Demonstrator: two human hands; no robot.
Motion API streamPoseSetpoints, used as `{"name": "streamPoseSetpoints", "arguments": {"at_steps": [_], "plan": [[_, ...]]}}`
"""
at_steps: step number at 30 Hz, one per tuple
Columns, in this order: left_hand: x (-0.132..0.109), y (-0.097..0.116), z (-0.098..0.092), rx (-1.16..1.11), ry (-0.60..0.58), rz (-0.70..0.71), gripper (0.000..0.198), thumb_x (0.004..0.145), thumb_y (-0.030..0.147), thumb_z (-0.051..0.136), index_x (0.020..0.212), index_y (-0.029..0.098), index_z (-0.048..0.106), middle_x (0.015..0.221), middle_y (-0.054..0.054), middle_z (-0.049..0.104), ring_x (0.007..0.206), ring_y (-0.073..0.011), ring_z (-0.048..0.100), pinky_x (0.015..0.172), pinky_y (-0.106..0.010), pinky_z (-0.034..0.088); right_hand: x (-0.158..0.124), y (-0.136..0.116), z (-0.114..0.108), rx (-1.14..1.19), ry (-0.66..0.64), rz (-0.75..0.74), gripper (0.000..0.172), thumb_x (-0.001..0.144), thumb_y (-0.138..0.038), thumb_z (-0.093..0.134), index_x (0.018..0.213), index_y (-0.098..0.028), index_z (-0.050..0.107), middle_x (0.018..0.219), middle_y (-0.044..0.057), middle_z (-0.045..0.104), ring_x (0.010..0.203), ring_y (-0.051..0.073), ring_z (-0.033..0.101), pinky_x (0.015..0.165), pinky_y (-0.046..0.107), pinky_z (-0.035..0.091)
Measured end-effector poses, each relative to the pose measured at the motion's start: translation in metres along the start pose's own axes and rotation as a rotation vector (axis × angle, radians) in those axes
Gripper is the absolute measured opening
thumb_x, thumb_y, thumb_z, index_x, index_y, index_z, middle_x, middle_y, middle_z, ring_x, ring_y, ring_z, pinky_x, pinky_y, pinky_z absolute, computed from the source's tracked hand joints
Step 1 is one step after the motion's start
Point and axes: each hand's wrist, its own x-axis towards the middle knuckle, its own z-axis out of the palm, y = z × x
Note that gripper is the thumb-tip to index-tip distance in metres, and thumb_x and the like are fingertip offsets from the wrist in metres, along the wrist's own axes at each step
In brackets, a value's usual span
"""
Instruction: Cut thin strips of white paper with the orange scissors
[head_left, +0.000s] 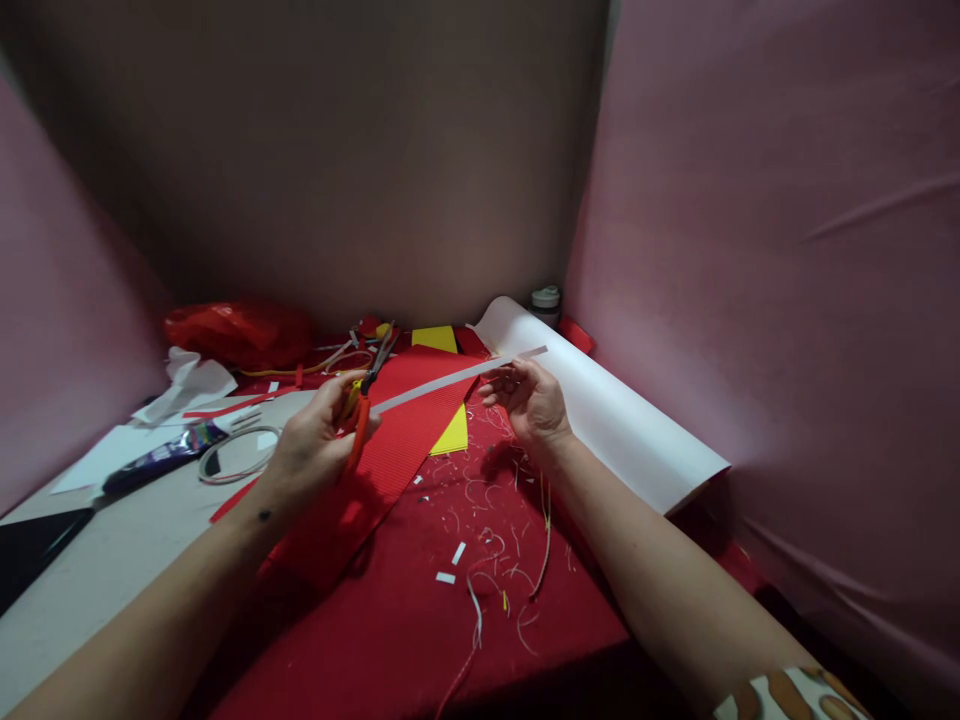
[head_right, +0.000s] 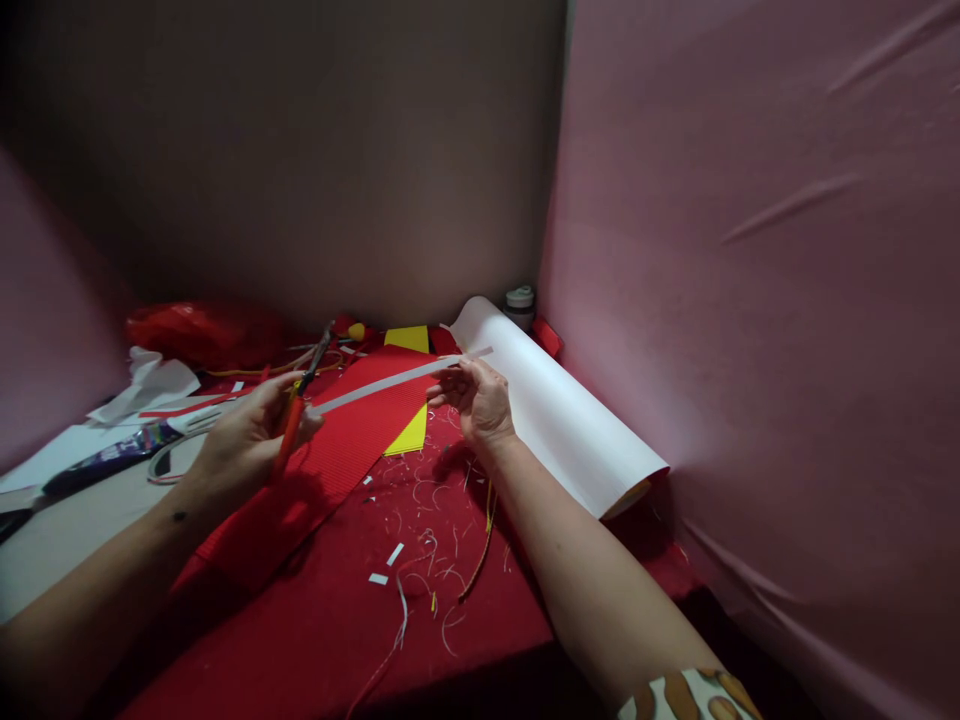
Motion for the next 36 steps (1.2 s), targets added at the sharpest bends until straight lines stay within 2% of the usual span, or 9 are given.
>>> {"name": "streamPoseSetpoints", "arguments": {"at_steps": [3,8,13,16,19,28,36], "plan": [[0.000,0.006,-0.004,-0.040,0.051,-0.003,0.057,0.073,0.035,0.062,0.124,0.016,0.044,0.080,0.003,0.050,0.069,-0.0100,0.046,0.070,-0.026,0.042,-0.001,-0.001,0.000,0.011,0.013,-0.014,0.012,0.070,-0.024,0.052,0.066,-0.015,0.060,0.061,0.005,0.069,0.049,0.017,0.064,0.044,0.027,0.050],[0.002,0.007,-0.007,-0.112,0.118,-0.001,0.062,0.068,0.039,0.067,0.121,0.017,0.045,0.083,0.001,0.053,0.073,-0.0111,0.048,0.073,-0.025,0.042,-0.003,-0.002,-0.001,-0.018,0.008,-0.038,0.010,0.071,-0.023,0.056,0.070,-0.014,0.062,0.066,0.005,0.070,0.052,0.016,0.063,0.046,0.027,0.050],[0.003,-0.002,-0.006,-0.077,0.116,-0.005,0.064,0.068,0.040,0.065,0.123,0.017,0.044,0.084,0.001,0.053,0.071,-0.0122,0.050,0.074,-0.028,0.044,-0.004,-0.002,0.000,-0.035,0.023,-0.075,0.007,0.069,-0.020,0.059,0.071,-0.014,0.063,0.063,0.004,0.070,0.051,0.015,0.064,0.046,0.026,0.050],[0.003,-0.009,-0.005,0.013,0.109,0.039,0.058,0.070,0.037,0.063,0.124,0.022,0.045,0.085,0.000,0.056,0.074,-0.0152,0.053,0.076,-0.031,0.044,-0.004,-0.002,0.001,-0.020,0.025,-0.069,0.007,0.068,-0.020,0.061,0.072,-0.015,0.063,0.062,0.003,0.070,0.051,0.015,0.064,0.045,0.025,0.049],[0.002,-0.012,-0.005,-0.010,0.101,0.049,0.055,0.071,0.036,0.062,0.123,0.027,0.046,0.083,0.000,0.057,0.076,-0.0177,0.054,0.077,-0.034,0.045,-0.003,-0.001,0.000,-0.013,0.026,-0.047,0.007,0.070,-0.020,0.060,0.074,-0.015,0.062,0.063,0.003,0.070,0.051,0.015,0.064,0.045,0.024,0.049],[0.001,-0.003,-0.006,-0.077,0.089,-0.021,0.061,0.070,0.035,0.065,0.124,0.016,0.044,0.087,0.000,0.055,0.076,-0.0121,0.052,0.076,-0.028,0.043,-0.001,0.000,-0.003,0.005,0.040,0.001,0.007,0.069,-0.023,0.059,0.071,-0.016,0.060,0.062,0.004,0.070,0.051,0.015,0.065,0.045,0.023,0.049],[-0.001,0.005,-0.007,-0.249,0.096,-0.033,0.052,0.066,0.032,0.068,0.112,0.021,0.046,0.074,0.002,0.055,0.071,-0.0144,0.054,0.072,-0.033,0.046,-0.002,-0.001,-0.003,-0.006,0.088,0.001,0.005,0.071,-0.021,0.057,0.071,-0.016,0.059,0.060,0.003,0.069,0.050,0.014,0.064,0.044,0.023,0.049]]}}
